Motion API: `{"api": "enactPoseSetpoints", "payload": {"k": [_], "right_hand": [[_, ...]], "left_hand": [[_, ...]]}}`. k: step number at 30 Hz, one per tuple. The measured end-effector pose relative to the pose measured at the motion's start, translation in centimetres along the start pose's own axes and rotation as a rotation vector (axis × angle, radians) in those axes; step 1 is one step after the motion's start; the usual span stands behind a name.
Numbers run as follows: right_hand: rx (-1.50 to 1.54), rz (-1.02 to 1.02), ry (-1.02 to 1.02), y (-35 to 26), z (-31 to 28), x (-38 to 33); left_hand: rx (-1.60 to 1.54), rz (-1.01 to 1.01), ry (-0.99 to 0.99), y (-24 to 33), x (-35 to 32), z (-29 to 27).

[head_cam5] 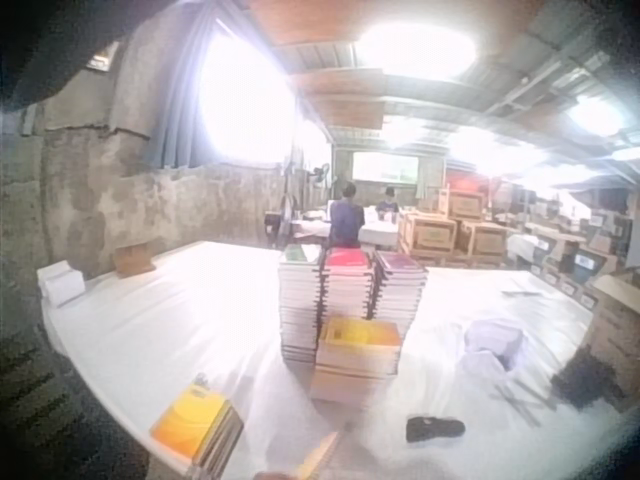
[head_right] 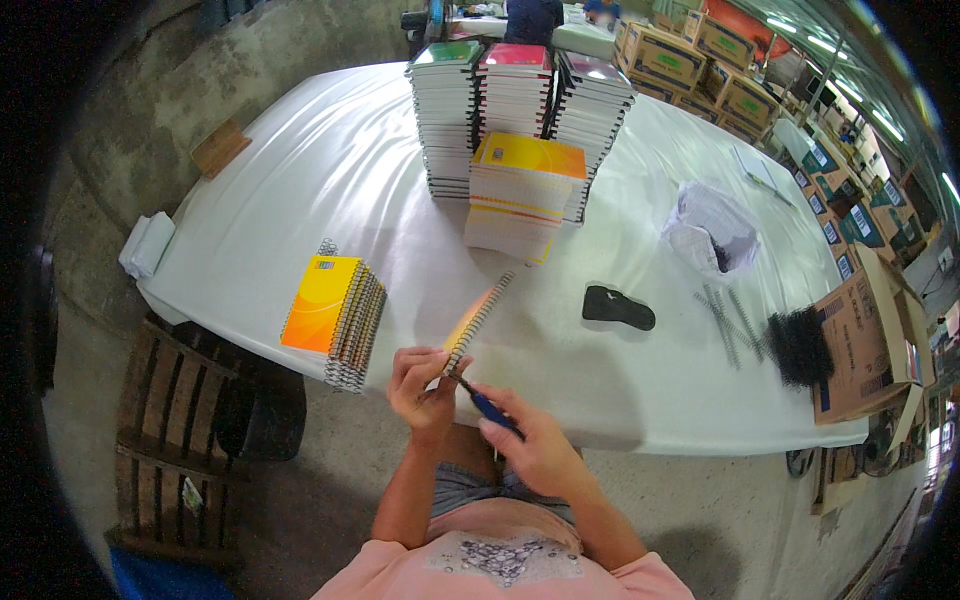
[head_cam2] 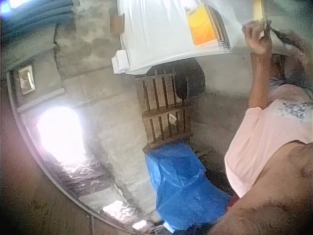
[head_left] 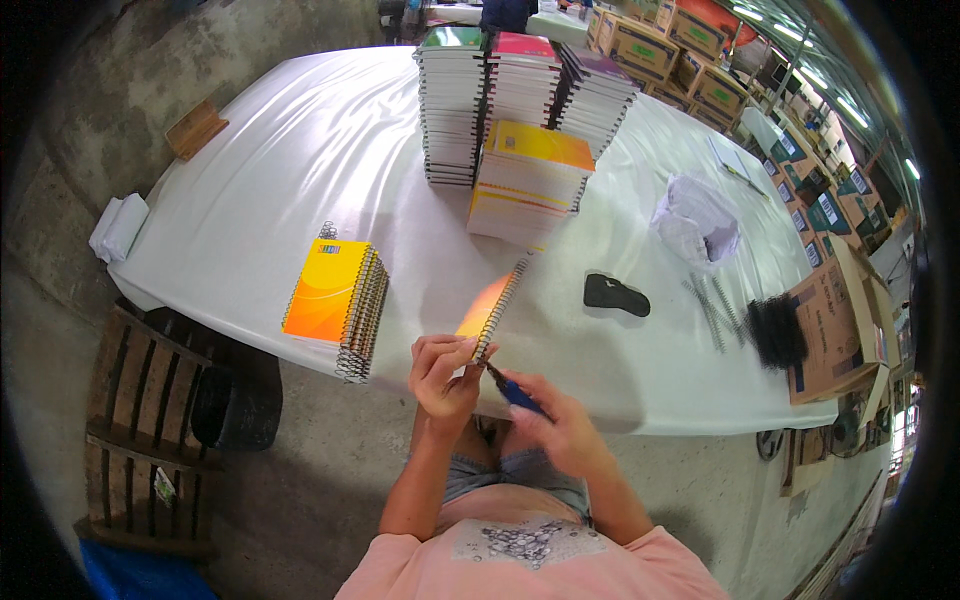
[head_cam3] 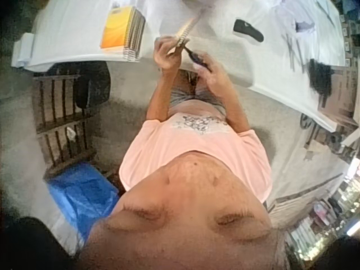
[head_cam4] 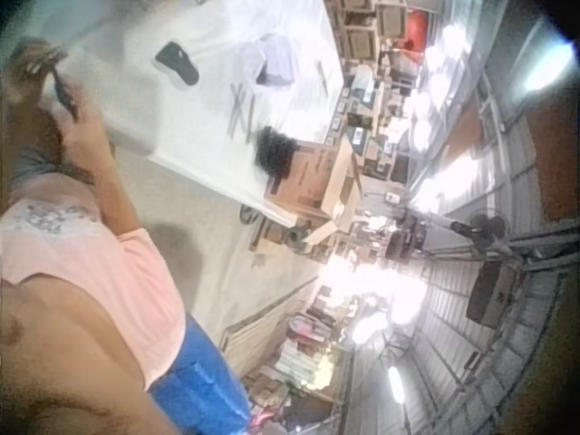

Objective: The person takes a spiral-bound notebook from a pile and uses a pair of pliers to trim and crimp the ends of the wire binding, placing the finished notebook aside.

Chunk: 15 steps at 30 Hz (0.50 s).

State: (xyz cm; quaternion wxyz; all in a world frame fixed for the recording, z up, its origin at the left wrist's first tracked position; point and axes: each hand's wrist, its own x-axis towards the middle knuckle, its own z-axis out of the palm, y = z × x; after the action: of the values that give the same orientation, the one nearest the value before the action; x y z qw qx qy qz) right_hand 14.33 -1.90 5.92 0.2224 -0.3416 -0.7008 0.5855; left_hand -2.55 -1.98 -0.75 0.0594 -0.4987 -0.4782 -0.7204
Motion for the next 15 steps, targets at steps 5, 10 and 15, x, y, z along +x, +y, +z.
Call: {"api": "enactPoseSetpoints", "payload": {"k": [5,10,15], "right_hand": [[0.685,0.263,-0.132,0.4,1.8,0.2],[-0.689,-0.088,0.396,3.2,0.0,0.9],[-1.103,0.207,0.539,5.7,-3.2,0.9]], "left_hand": [[0.110,0.067,0.068,-0.2,0.1,-0.1],[-0.007,-0.269,0.136,0.0,0.8,-1.5],[-0.241,-0.349,0.312,2.4,2.6,-2.5]]}}
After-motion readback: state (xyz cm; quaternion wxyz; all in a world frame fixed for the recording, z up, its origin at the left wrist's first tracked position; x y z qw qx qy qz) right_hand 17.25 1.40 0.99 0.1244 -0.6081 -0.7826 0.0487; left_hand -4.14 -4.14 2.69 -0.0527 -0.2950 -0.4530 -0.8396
